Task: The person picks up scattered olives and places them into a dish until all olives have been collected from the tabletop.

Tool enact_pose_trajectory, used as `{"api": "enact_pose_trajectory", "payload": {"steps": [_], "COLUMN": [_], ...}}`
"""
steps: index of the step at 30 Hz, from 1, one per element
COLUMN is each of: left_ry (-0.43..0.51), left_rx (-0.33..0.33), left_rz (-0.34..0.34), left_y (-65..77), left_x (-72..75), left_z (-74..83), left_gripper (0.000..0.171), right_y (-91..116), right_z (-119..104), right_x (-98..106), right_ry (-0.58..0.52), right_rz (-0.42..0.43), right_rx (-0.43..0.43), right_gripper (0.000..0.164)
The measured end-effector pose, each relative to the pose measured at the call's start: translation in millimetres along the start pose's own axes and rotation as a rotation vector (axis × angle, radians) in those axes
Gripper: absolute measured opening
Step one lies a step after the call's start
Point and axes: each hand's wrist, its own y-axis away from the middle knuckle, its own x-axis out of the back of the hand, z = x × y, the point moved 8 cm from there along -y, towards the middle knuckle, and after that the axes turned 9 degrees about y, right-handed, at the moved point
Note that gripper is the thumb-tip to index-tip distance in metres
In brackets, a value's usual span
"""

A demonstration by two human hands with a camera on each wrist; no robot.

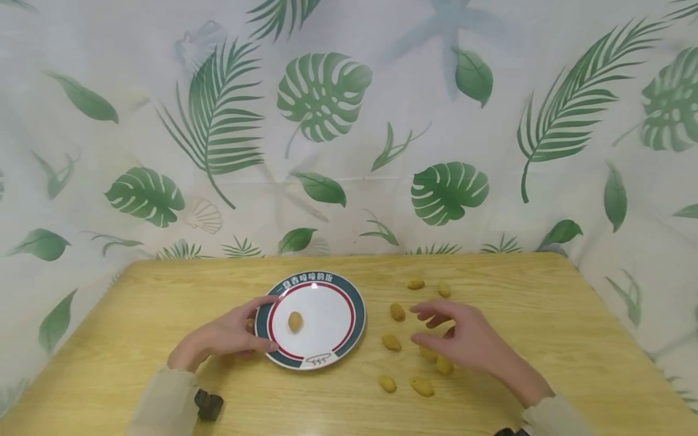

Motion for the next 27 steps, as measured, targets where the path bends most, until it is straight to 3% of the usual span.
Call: {"api": "enact_pose_trajectory", "payload": {"steps": [12, 27], "left_ry": [-0.001, -0.015], "left_rx": [0.01, 0.008], "left_rz": [0.005, -0.005], "left_y": [-0.2, -0.1], "left_x": [-0.1, -0.8], "left_z": [0.2, 0.6], "left_gripper": [0.096, 0.094], "right_y": [15.7, 37.3], "right_z": [17.6, 41.5], "right_x": [11.1, 5.6], "right_ry": [0.055, 0.094], "right_rz": [-0.006, -0.068], "right_rx": [-0.002, -0.041], "right_gripper": [0.035, 0.033]}}
